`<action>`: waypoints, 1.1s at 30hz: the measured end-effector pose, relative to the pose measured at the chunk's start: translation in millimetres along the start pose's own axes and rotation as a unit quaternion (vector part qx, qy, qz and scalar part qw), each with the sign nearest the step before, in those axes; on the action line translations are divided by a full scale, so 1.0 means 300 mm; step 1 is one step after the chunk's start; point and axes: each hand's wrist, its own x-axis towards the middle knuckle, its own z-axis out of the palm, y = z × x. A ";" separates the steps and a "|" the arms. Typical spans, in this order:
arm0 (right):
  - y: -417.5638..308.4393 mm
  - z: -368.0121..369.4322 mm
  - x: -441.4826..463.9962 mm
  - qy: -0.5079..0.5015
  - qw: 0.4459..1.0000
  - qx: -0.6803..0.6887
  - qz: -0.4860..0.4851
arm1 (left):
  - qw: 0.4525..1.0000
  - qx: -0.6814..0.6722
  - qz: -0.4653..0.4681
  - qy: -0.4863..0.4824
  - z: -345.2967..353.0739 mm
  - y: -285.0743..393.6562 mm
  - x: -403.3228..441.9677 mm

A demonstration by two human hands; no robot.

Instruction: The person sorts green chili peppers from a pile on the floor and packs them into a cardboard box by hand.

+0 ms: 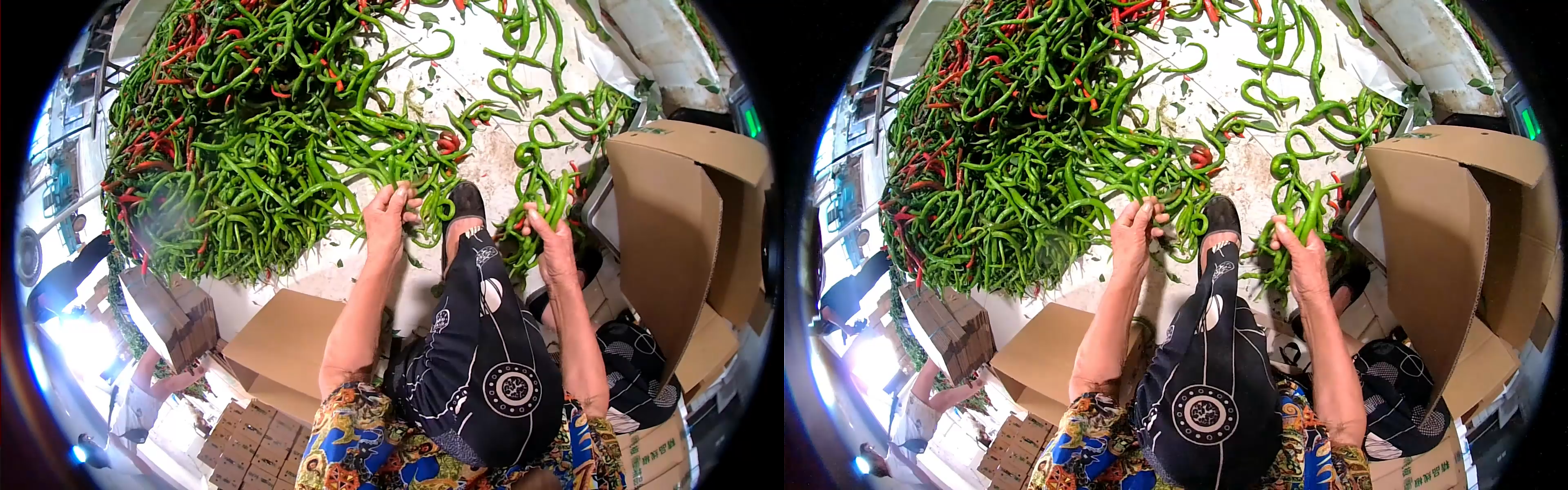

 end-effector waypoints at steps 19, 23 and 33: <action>0.002 -0.006 -0.034 0.101 0.994 0.017 -0.042 | 0.968 0.188 0.019 -0.163 0.200 -0.171 0.040; -0.046 -0.046 -0.049 0.141 0.988 0.022 -0.056 | 0.909 0.321 0.236 -0.122 0.261 -0.104 -0.050; 0.001 -0.061 -0.053 0.130 0.990 0.005 -0.044 | 0.722 0.550 0.409 -0.092 0.313 -0.233 0.085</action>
